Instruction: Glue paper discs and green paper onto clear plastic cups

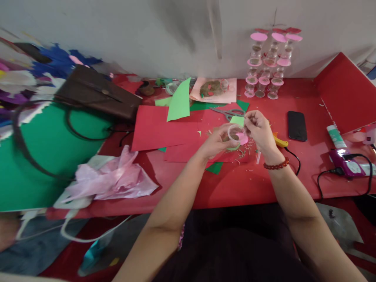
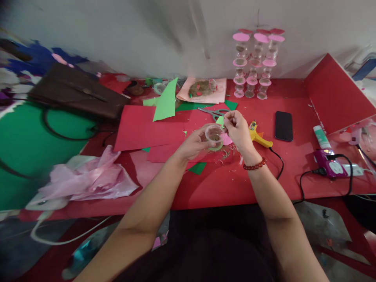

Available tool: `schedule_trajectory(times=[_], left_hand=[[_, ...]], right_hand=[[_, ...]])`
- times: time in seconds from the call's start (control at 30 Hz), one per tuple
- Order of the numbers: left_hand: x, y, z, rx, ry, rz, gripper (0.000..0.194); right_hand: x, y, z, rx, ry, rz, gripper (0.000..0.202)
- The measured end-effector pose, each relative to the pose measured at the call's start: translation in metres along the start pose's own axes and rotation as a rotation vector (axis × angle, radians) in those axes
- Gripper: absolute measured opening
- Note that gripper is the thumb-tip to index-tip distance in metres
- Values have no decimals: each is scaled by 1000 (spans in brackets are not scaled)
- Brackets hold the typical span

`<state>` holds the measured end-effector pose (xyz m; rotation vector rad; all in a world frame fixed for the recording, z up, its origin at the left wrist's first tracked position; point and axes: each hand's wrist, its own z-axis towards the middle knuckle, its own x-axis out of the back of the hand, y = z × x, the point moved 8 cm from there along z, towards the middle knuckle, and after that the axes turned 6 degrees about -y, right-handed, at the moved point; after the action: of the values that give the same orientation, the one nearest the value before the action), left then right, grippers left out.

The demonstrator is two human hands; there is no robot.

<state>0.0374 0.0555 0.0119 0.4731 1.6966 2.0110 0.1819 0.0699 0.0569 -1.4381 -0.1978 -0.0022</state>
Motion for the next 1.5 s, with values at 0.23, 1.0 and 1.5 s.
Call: schedule_trajectory(times=[0.23, 1.0, 1.5], left_hand=[[4, -7, 1, 10, 23, 13, 55], [18, 7, -2, -104, 235, 358, 48], [21, 14, -5, -154, 379, 536, 58]], right_hand=[[-6, -9, -8, -2, -36, -220, 27], [3, -14, -5, 64, 31, -492, 31], [-12, -19, -13, 30, 47, -642, 28]])
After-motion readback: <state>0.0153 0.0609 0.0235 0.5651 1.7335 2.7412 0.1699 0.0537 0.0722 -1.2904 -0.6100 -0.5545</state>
